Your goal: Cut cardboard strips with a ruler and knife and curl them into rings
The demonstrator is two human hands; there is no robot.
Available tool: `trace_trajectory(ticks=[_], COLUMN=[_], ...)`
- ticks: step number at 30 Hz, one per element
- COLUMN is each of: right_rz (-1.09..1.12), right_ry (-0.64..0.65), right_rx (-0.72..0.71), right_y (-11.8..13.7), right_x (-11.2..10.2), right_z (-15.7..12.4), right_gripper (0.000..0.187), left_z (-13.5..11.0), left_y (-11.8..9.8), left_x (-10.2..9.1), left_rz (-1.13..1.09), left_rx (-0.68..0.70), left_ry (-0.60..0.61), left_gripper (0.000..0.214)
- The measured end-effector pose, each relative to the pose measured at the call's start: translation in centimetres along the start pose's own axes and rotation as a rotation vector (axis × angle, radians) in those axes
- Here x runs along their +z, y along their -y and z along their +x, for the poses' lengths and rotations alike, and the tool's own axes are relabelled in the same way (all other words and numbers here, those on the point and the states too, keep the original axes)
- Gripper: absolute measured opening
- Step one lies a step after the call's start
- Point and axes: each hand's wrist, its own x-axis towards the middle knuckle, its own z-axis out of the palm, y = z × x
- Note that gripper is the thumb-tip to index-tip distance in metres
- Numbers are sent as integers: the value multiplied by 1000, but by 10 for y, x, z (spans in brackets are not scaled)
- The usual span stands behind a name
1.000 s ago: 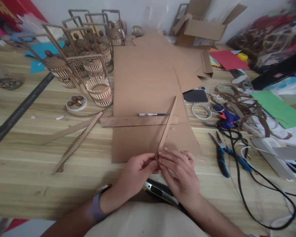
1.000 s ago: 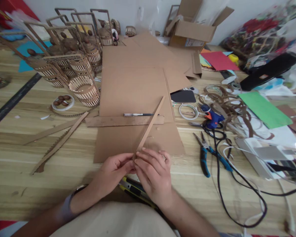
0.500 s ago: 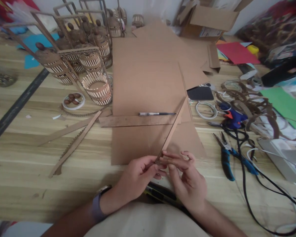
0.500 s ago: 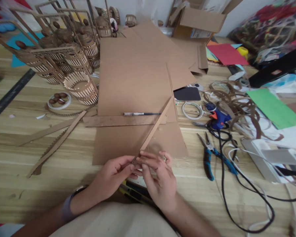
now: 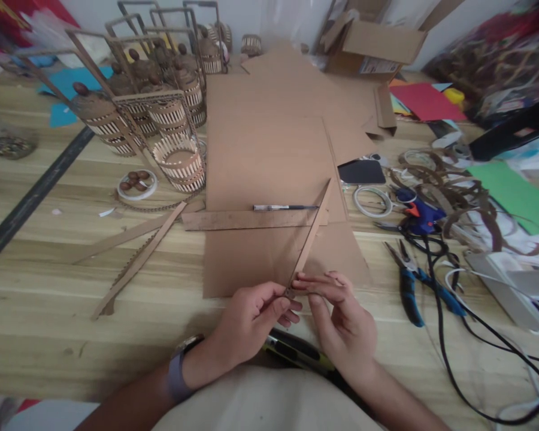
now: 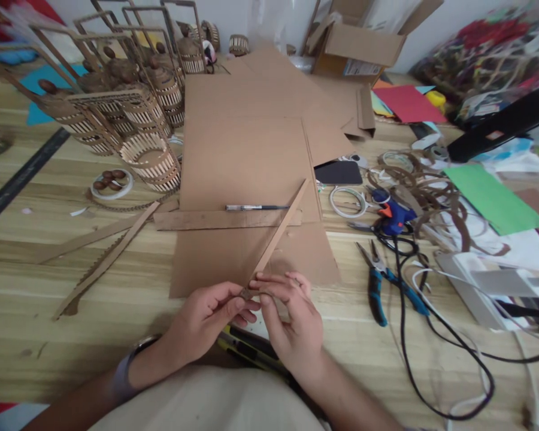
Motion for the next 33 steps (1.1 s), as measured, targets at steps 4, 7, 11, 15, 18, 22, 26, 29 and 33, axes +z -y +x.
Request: trace_trajectory(ticks=[4, 7, 11, 15, 18, 22, 26, 29, 33], right_rz=[47, 89, 89, 22, -80, -180, -231, -247, -192], right_ry=[-15, -23, 18, 172, 548, 925, 988, 976, 869], right_rx=[26, 36, 7, -14, 18, 66, 102, 178, 266], right_y=[0, 0, -2, -1, 4, 14, 16, 9, -4], right_x=[0, 1, -1, -13, -19, -14, -11, -20, -40], right_z=[-1, -2, 2, 5, 2, -4, -2, 1, 0], right_gripper=[13, 13, 11, 22, 34, 40, 24, 20, 23], left_z=[-1, -2, 0, 4, 6, 9, 8, 6, 4], left_y=[-3, -5, -3, -4, -8, -11, -10, -10, -11], left_x=[-1, 0, 0, -3, -6, -8, -13, -18, -20], left_rz=[26, 33, -26, -109, -158, -203, -171, -125, -66], left_rx=[27, 43, 26, 35, 34, 33, 44, 68, 98], left_ry=[5, 12, -11, -107, -211, -278, -326, -376, -407], left_gripper=[35, 35, 35, 31, 31, 33, 34, 32, 31])
